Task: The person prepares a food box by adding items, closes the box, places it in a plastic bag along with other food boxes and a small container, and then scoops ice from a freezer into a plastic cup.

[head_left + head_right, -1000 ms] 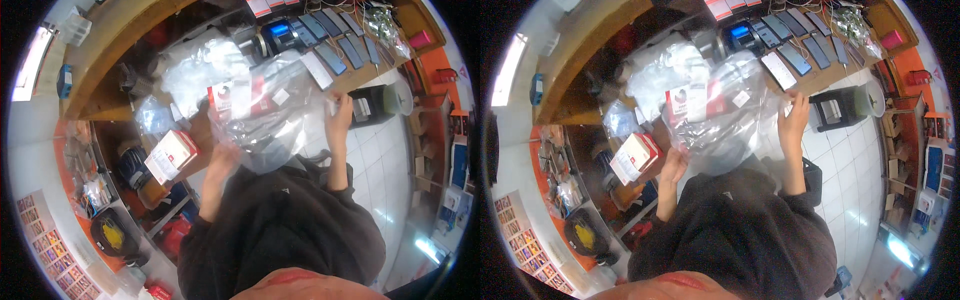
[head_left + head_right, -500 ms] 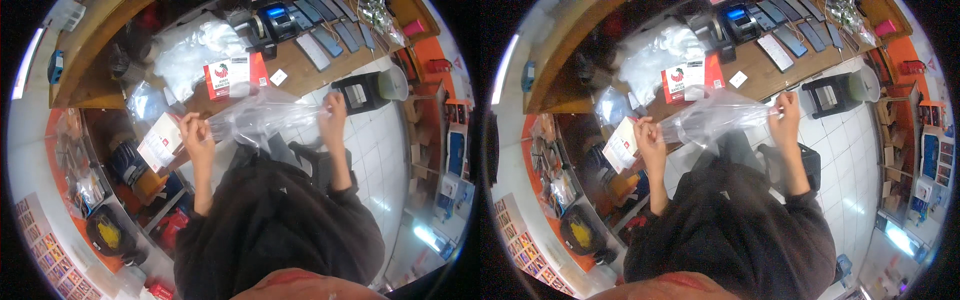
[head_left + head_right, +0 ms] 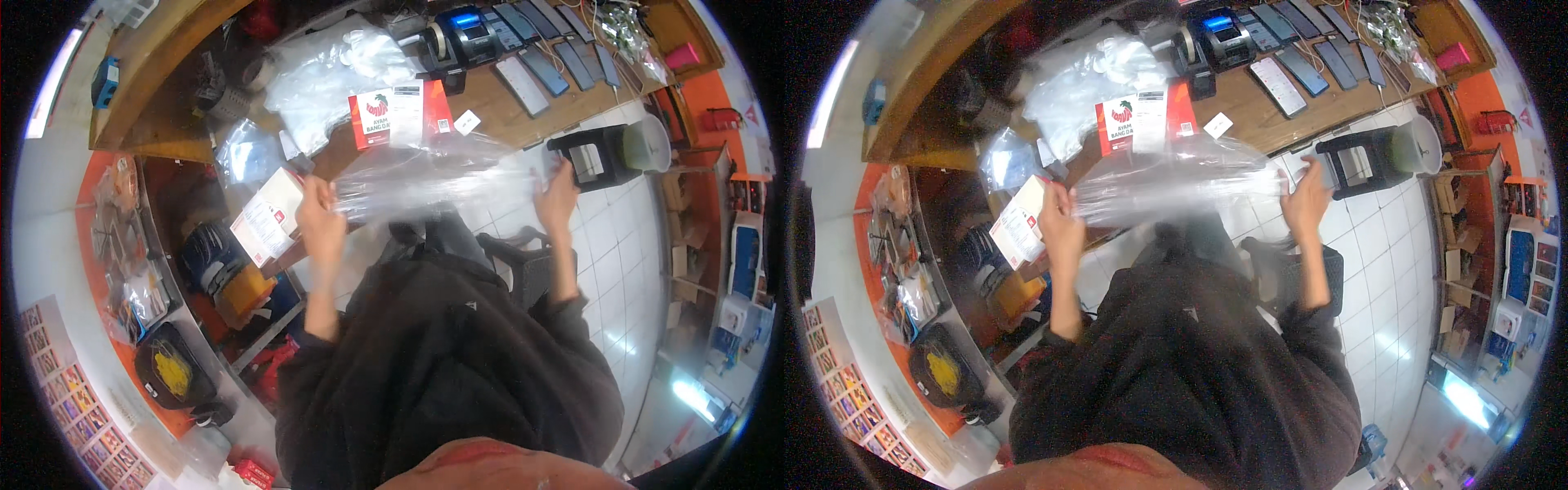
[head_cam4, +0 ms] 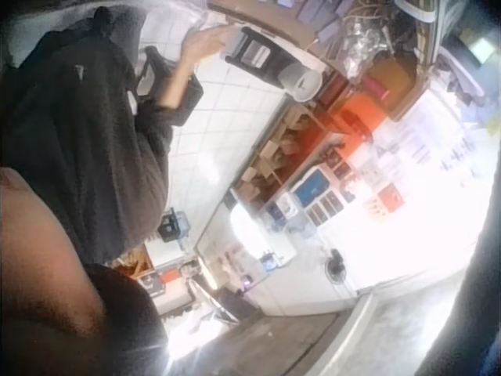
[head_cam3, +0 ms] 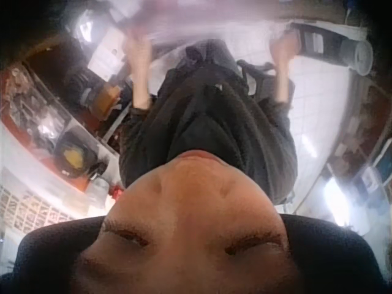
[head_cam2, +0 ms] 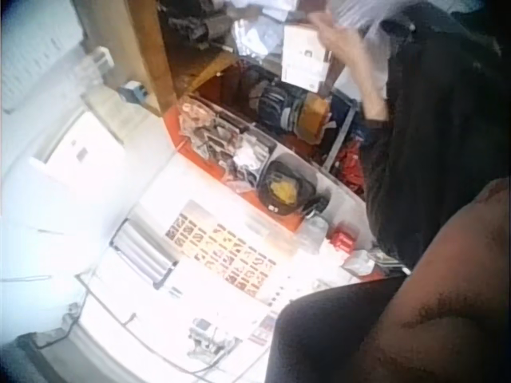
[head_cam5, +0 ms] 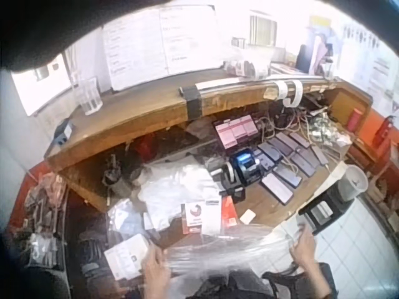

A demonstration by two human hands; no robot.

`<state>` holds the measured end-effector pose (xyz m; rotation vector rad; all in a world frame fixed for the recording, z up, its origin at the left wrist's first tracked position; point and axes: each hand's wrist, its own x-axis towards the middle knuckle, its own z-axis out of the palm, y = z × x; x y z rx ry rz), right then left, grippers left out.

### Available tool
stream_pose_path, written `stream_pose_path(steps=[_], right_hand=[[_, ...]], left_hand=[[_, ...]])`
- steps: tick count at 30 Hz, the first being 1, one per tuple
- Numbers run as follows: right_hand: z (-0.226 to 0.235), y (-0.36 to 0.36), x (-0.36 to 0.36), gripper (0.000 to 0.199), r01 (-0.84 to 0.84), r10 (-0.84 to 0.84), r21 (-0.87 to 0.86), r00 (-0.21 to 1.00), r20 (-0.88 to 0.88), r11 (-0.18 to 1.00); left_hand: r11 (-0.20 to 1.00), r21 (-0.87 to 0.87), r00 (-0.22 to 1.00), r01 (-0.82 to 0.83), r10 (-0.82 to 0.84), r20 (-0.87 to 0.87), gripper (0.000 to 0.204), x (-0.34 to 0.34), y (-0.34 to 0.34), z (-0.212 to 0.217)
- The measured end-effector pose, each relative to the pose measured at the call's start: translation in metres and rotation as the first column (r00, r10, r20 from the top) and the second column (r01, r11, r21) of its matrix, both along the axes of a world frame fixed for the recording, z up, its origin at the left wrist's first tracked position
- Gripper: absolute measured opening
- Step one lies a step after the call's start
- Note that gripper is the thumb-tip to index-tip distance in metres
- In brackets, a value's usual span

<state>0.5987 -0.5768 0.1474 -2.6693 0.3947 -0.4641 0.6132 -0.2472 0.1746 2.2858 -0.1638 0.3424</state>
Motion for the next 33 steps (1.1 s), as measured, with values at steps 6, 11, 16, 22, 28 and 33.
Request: stream_pose_path(steps=[6,11,16,22,28,33], right_hand=[[0.062,0.131,-0.01,0.045,-0.654,0.65,-0.023,0.755,-0.089,0.756],[0.071,0.051,0.036,0.045,-0.25,0.201,-0.293,0.962,-0.186,0.923],[-0.027,0.056,-0.052,0.047,-0.418,0.416,0.118,0.751,-0.513,0.901],[-0.071,0.01,-0.077,0.028,-0.135,0.61,0.652,0.53,-0.589,0.746],[-0.022,0.009,-0.039,0.029,0.512,0.889,0.842,0.288,-0.356,0.172],[0.012,0.002,0.012,0.024,0.236,0.386,0.612,0.914,0.124,-0.755]], left_hand=[[0.978,0.206,0.997,0.011,0.005,-0.077,0.013,-0.003,-0.039,0.012],[0.926,0.353,0.936,-0.137,0.237,-0.259,0.032,0.019,0.037,0.046],[0.737,0.561,0.926,0.377,-0.292,-0.238,0.039,-0.045,0.05,-0.011],[0.952,-0.017,0.707,0.306,-0.239,-0.665,0.035,-0.092,0.069,-0.051],[-0.209,-0.867,0.799,-0.452,-0.526,-0.29,0.035,-0.05,0.05,-0.002],[0.601,-0.793,0.41,-0.096,-0.703,-0.582,0.041,-0.035,0.043,0.01]])
